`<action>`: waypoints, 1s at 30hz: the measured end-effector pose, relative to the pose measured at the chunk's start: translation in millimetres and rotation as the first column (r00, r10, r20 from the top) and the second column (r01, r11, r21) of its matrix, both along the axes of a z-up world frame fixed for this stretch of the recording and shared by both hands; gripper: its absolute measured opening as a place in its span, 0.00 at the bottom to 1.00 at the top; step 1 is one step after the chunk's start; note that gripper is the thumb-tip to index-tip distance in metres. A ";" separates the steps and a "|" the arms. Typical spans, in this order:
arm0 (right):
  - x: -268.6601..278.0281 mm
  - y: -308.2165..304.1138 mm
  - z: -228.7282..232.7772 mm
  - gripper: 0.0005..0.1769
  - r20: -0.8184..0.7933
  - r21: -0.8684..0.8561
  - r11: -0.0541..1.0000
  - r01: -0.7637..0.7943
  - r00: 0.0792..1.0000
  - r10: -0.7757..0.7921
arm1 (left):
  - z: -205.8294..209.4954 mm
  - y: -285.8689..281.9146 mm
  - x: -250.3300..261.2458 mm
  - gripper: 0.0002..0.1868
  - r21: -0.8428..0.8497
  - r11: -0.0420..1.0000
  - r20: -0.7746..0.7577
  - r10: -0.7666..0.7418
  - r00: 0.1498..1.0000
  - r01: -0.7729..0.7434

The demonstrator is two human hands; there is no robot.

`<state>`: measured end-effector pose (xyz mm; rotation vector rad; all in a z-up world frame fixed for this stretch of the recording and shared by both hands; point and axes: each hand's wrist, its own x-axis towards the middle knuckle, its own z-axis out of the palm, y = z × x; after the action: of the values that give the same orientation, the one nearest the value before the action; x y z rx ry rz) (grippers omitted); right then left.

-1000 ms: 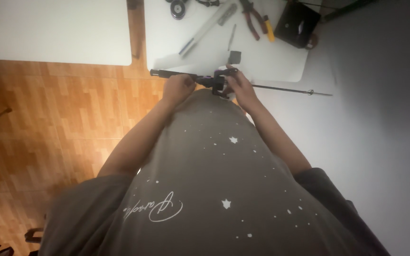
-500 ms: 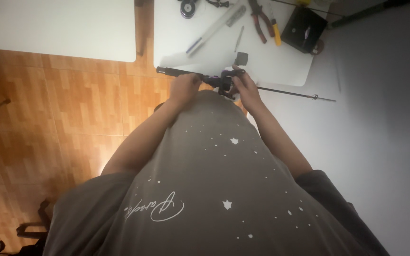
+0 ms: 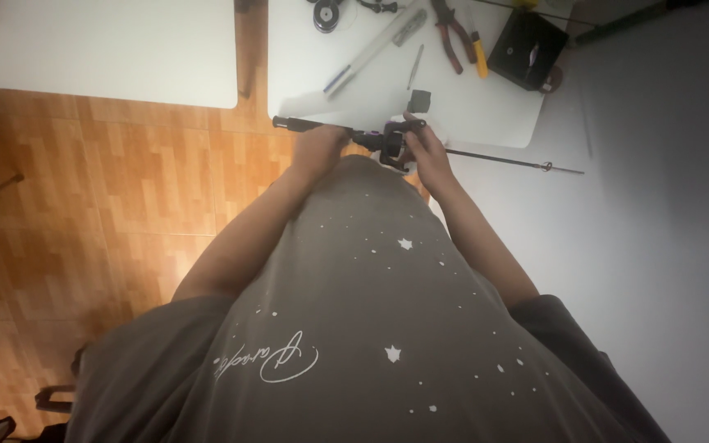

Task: The recorder is repairing or assembling a fishing reel attached to a rod at a workbench.

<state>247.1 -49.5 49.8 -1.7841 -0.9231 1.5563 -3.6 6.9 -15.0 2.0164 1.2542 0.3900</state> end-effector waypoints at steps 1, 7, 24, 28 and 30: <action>1.3 -2.2 -3.5 0.27 -0.002 -0.001 1.000 -0.001 1.000 0.001 | -0.7 -1.8 -2.0 0.08 -0.001 1.000 -0.002 0.001 1.000 -0.001; -0.1 -1.0 -2.5 0.26 0.029 0.015 1.000 -0.005 1.000 0.004 | -13.6 -10.5 -28.1 0.09 0.015 0.992 -0.036 0.124 0.992 -0.124; 1.9 -1.2 -5.1 0.27 -0.028 0.015 1.000 0.011 1.000 -0.011 | -8.8 -10.5 -85.3 0.11 -0.214 0.813 -0.175 0.513 0.840 -0.541; 7.1 -5.0 -12.4 0.25 -0.101 0.112 0.993 0.026 0.995 -0.014 | -17.8 -5.9 -85.7 0.11 -0.267 0.836 -0.365 0.373 0.853 -0.479; 3.5 -1.1 0.9 0.28 -0.087 -0.023 0.997 0.071 0.994 -0.073 | -28.4 -4.9 -85.6 0.11 -0.211 0.856 -0.316 0.397 0.862 -0.472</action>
<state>250.6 -50.6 50.7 -1.7291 -0.7959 1.5893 -89.2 1.9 -43.4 1.5613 1.8365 0.1395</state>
